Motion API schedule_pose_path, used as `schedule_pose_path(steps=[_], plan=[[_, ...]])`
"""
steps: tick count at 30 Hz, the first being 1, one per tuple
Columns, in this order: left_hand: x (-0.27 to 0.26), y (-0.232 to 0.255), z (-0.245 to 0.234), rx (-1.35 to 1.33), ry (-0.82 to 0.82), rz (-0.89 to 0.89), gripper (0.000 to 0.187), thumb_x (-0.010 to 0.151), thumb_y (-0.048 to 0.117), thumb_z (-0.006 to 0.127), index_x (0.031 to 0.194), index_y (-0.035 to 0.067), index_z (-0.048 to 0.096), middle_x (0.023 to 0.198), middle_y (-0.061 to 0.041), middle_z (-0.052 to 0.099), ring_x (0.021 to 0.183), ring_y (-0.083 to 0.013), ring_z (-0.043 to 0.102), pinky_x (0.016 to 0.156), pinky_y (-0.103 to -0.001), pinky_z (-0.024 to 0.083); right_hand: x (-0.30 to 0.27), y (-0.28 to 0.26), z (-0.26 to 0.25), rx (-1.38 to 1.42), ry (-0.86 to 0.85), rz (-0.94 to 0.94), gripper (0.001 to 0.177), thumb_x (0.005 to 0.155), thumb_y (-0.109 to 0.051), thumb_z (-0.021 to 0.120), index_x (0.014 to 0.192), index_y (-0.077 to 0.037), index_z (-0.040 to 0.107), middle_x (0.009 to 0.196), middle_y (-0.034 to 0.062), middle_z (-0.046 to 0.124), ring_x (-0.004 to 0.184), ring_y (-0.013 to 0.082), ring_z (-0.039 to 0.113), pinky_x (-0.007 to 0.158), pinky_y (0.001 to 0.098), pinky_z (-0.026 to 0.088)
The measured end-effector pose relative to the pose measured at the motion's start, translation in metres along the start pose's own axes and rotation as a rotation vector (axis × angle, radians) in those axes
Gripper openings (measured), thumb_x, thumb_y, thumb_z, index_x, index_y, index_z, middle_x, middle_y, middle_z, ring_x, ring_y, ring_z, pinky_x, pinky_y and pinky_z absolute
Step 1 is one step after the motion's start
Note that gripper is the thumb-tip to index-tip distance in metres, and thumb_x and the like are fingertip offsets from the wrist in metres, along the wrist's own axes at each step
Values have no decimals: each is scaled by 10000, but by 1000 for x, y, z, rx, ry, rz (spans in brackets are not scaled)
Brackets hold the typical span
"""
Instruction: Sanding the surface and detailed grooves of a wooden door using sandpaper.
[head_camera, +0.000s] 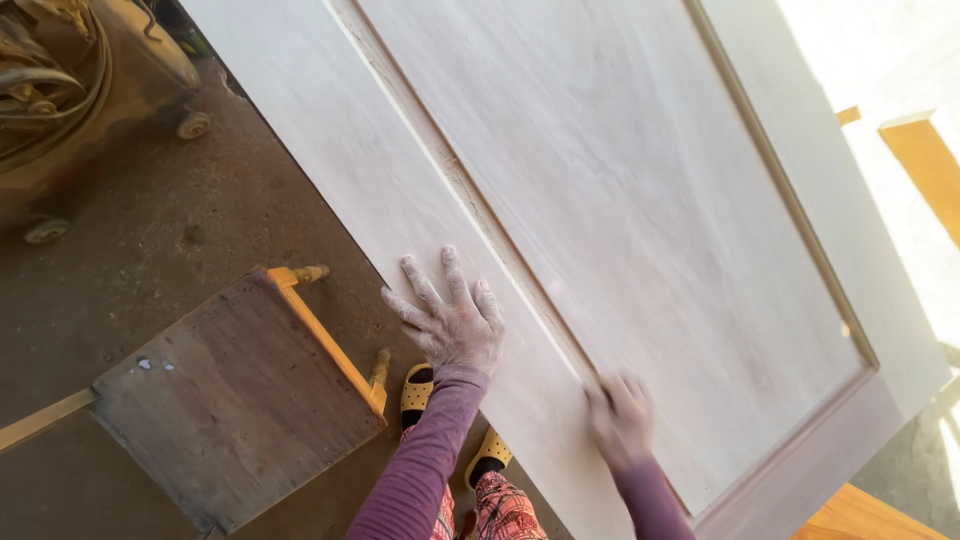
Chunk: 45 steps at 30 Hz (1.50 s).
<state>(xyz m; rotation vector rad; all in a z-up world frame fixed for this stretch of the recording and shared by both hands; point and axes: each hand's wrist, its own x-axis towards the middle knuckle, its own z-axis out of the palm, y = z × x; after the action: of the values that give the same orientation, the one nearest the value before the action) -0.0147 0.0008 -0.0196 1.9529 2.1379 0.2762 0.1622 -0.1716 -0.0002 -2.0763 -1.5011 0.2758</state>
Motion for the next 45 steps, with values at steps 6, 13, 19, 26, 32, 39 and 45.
schedule_pose_path(steps=[6,13,19,26,32,39,45], plan=[[1,2,2,-26,27,-5,667,988,564,386,1584,273,314,1647,-245,138,1436,-644,53,1011,-810,356,-22,20,-9,-50,58,109,64,806,-100,743,806,-49,705,759,97,638,762,274,588,710,415,476],[-1,9,-12,-42,20,-50,667,993,534,437,1600,285,317,1663,-203,127,1454,-624,63,1014,-769,407,75,-36,30,-50,-44,-59,110,876,-204,725,839,-102,713,872,62,663,905,275,582,898,441,382],[-3,15,-5,-27,46,-91,644,999,523,453,1587,303,309,1644,-195,135,1448,-621,74,1012,-750,421,-79,84,-41,-80,-10,-54,81,799,-115,727,880,-109,727,852,56,654,890,265,594,867,425,402],[-3,17,3,28,113,-108,625,1021,527,462,1590,336,289,1653,-178,128,1449,-610,92,1033,-741,421,-60,80,-37,-86,7,-87,41,786,-118,734,815,-129,708,811,19,646,832,218,573,839,401,357],[-6,19,-5,34,60,-119,637,1012,528,467,1590,341,277,1646,-186,116,1447,-602,102,1022,-745,416,21,29,-3,42,9,-283,64,802,-105,734,817,-109,672,847,36,630,855,232,547,851,405,338],[-2,17,-3,46,107,-106,639,1005,544,482,1583,324,321,1640,-185,160,1447,-607,130,1011,-747,437,-41,65,-29,7,18,-214,68,799,-96,742,816,-133,686,798,16,627,789,221,538,805,394,323],[0,15,3,61,117,-105,647,993,574,462,1578,338,317,1630,-185,175,1431,-617,135,986,-752,442,56,11,22,30,31,-329,75,812,-97,735,828,-130,670,826,25,610,836,229,529,819,405,315]])
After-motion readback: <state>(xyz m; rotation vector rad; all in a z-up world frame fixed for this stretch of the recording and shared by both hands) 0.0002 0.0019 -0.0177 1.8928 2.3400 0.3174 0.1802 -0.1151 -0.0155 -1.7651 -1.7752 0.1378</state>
